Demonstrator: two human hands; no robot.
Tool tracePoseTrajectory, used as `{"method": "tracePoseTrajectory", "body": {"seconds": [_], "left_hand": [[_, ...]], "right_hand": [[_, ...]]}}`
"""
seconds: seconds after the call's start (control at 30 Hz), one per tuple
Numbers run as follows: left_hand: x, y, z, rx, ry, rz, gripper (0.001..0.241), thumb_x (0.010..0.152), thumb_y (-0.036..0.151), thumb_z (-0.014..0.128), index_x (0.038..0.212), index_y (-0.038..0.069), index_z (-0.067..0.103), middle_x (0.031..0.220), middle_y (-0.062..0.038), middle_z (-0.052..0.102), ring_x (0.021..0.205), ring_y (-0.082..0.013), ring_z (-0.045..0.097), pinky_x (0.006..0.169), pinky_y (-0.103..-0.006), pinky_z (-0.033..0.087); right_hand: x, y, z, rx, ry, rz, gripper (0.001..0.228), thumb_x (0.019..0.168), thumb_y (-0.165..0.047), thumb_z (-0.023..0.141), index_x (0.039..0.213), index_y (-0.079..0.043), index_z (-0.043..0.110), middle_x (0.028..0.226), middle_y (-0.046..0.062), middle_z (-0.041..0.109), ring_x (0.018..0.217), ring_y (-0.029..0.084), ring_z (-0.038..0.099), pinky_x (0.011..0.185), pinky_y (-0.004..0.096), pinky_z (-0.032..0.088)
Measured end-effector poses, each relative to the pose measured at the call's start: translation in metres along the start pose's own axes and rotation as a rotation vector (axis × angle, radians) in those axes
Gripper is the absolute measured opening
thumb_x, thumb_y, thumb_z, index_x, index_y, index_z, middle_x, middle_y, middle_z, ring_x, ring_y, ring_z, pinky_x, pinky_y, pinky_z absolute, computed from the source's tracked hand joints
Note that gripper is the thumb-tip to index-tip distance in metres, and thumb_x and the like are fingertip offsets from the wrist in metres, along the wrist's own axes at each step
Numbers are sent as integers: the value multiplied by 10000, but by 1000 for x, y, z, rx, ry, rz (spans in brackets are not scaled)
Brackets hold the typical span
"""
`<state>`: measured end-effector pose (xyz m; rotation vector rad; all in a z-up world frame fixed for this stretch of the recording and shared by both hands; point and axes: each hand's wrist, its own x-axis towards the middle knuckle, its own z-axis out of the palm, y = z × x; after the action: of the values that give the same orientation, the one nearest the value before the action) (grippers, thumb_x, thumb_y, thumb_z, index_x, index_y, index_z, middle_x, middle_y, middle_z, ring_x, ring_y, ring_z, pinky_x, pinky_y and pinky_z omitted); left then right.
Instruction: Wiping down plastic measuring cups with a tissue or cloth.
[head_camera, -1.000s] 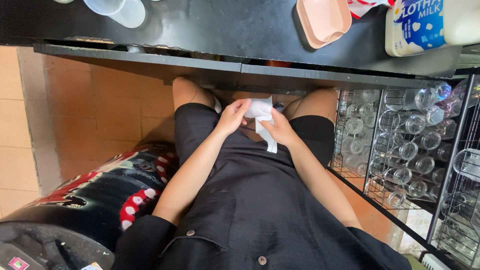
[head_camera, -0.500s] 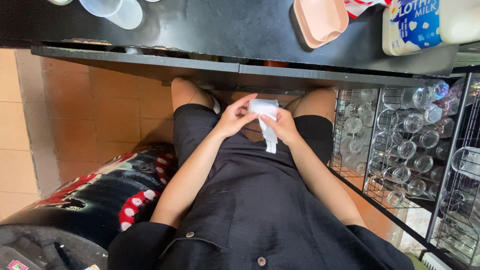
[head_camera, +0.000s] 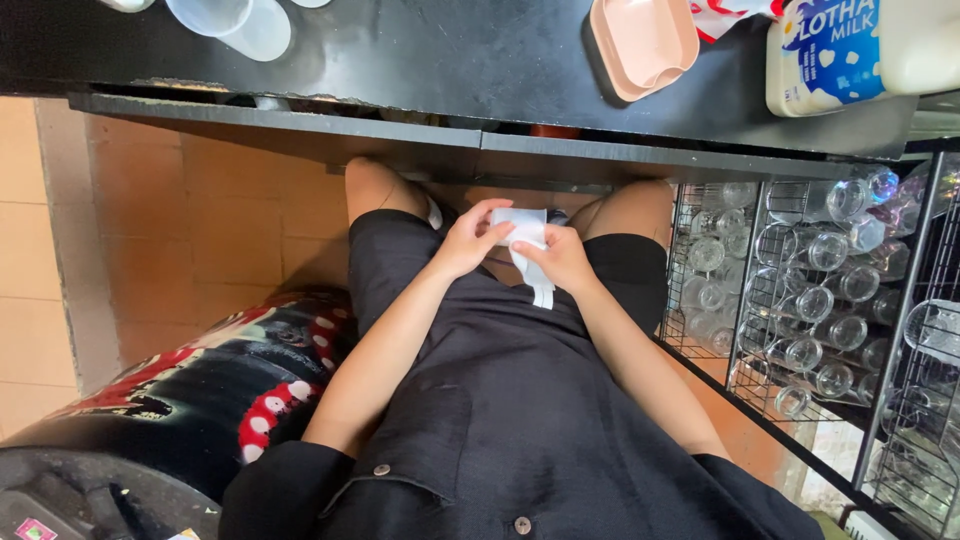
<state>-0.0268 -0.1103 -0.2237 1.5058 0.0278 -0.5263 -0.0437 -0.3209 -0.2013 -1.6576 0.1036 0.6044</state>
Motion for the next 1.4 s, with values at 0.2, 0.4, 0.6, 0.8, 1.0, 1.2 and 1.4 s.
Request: {"method": "tracePoseTrajectory", "body": {"seconds": [0.2,0.4,0.6,0.8,1.0,1.2,1.4], "left_hand": [[-9,35,1,108,6,121,513,880,181,809,1354,116,623,1165,-41,674,974,-121,623,805,-264,533],[-11,39,0,127,13,160,546,860,174,832,1356,121,611,1243,-69,657,1040,-121,636,800,-267,545],[-3,18,0,44,25,9,498,936,338,719,1344,77,602,1105,-78,710,866,-101,678,735,-259,566],[5,1,-10,55,179,-257,586,1025,548,510,1202,24,703,904,-121,746,621,-114,616,579,-250,511],[6,-2,-10,21,162,-275,588,1044,537,492,1169,11,726,911,-99,753,658,-113,618,618,-254,513],[3,-1,-3,-58,106,47,434,1028,328,648,1360,52,603,1086,-35,708,913,-80,615,813,-234,510],[-13,54,-1,200,58,97,572,898,211,792,1424,142,576,1171,-25,623,909,-105,574,776,-242,514]], "right_hand": [[8,19,-5,299,48,58,242,996,-201,686,1108,9,733,887,41,746,717,83,662,630,267,548],[14,34,-5,356,33,-23,262,1022,-221,661,1151,-1,722,984,13,750,820,46,651,720,234,541],[7,9,-6,193,-7,-97,342,883,-144,776,1183,-14,675,1052,36,732,897,84,675,792,279,561],[-3,-22,2,-193,75,-238,240,891,-149,798,1085,-19,746,1026,63,719,938,180,677,851,324,537],[-4,-23,-3,-441,115,-476,178,861,-136,818,985,-26,754,999,77,689,1036,263,582,912,372,488],[-4,-8,-9,-59,190,-244,186,994,-162,657,1035,12,709,1010,33,652,896,136,628,787,279,496],[6,26,-15,116,203,-186,265,1084,-201,593,1019,24,715,1042,21,655,871,101,592,773,260,486]]}}
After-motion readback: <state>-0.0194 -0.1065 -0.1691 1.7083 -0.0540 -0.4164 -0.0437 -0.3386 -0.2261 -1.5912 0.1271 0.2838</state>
